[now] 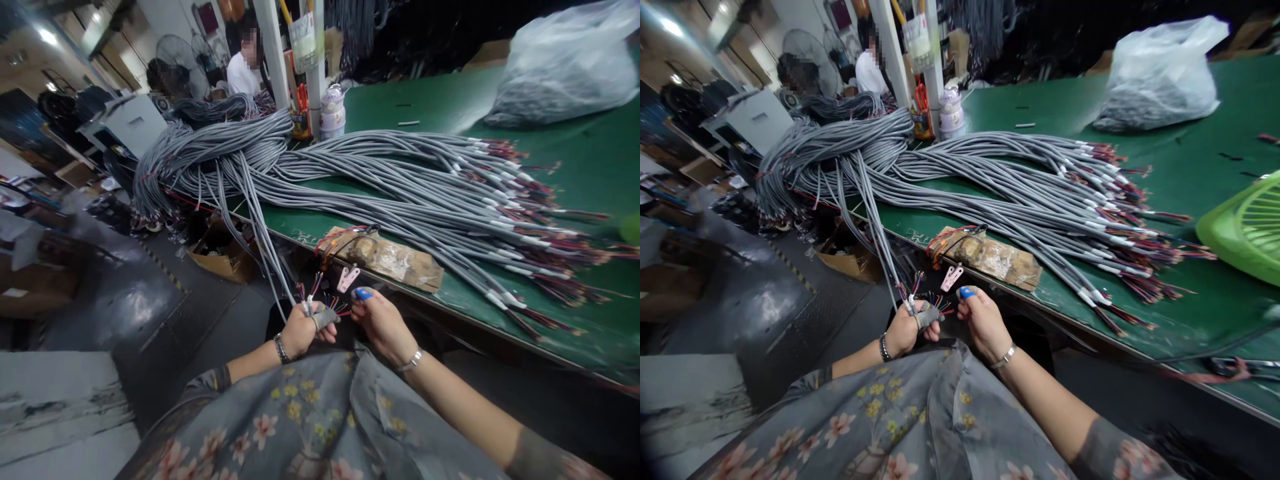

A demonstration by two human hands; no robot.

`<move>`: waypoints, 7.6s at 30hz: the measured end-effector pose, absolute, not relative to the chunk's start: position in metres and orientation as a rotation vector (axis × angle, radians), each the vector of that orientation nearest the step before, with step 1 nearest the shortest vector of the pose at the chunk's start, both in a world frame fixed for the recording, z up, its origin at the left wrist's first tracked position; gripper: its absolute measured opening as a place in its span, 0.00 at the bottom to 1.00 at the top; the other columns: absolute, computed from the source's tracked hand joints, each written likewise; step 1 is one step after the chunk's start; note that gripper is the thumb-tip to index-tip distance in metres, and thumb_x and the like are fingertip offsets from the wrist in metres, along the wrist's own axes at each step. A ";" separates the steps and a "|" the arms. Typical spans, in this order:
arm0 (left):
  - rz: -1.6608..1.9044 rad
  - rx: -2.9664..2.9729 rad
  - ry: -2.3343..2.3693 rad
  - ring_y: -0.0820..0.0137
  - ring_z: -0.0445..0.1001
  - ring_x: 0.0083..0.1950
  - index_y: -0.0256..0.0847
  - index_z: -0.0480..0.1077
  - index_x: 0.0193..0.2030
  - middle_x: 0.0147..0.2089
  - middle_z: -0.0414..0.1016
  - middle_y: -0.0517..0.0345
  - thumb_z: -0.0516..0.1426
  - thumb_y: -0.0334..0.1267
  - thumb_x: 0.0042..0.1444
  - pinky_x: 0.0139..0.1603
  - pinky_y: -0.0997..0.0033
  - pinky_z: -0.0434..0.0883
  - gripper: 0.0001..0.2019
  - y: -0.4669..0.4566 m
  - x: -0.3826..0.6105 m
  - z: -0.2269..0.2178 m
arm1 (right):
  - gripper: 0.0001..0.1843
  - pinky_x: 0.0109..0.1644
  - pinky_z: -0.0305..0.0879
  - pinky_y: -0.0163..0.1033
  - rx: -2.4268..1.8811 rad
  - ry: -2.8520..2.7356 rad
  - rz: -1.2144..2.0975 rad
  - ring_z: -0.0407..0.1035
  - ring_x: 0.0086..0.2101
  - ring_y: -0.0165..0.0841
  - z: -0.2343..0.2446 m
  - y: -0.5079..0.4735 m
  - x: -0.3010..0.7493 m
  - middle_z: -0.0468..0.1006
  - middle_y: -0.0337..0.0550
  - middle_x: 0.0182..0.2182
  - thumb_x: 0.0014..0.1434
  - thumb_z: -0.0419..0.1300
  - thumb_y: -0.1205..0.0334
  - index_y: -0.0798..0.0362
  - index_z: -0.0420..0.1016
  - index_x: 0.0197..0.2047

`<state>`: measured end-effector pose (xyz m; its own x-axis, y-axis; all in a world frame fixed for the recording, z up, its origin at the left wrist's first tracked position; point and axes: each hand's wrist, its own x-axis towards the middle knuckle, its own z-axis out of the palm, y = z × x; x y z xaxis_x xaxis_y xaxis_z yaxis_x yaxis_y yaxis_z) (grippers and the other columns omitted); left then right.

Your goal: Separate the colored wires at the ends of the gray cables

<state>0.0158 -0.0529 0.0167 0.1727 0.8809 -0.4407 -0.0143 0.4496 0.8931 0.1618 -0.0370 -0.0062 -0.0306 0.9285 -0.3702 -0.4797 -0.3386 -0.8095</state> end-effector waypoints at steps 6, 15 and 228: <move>0.806 0.875 1.256 0.75 0.67 0.16 0.36 0.67 0.19 0.17 0.70 0.57 0.62 0.55 0.39 0.17 0.78 0.61 0.21 -0.053 0.013 0.013 | 0.23 0.27 0.59 0.36 -0.994 -0.797 1.851 0.58 0.21 0.27 -0.002 -0.044 0.162 0.66 0.35 0.19 0.42 0.67 0.40 0.52 0.73 0.27; 0.785 0.921 1.263 0.76 0.67 0.16 0.37 0.66 0.17 0.15 0.68 0.59 0.63 0.51 0.40 0.17 0.79 0.60 0.19 -0.053 0.015 0.017 | 0.24 0.33 0.65 0.39 -1.126 -1.017 1.703 0.66 0.26 0.32 0.004 -0.040 0.157 0.75 0.39 0.22 0.37 0.69 0.40 0.52 0.73 0.25; 0.936 0.738 1.185 0.79 0.60 0.12 0.37 0.65 0.19 0.14 0.65 0.62 0.64 0.50 0.35 0.12 0.79 0.58 0.18 -0.040 0.028 0.029 | 0.21 0.28 0.61 0.38 -0.876 -0.670 1.664 0.64 0.24 0.32 -0.007 -0.006 0.160 0.75 0.39 0.22 0.48 0.63 0.39 0.49 0.75 0.27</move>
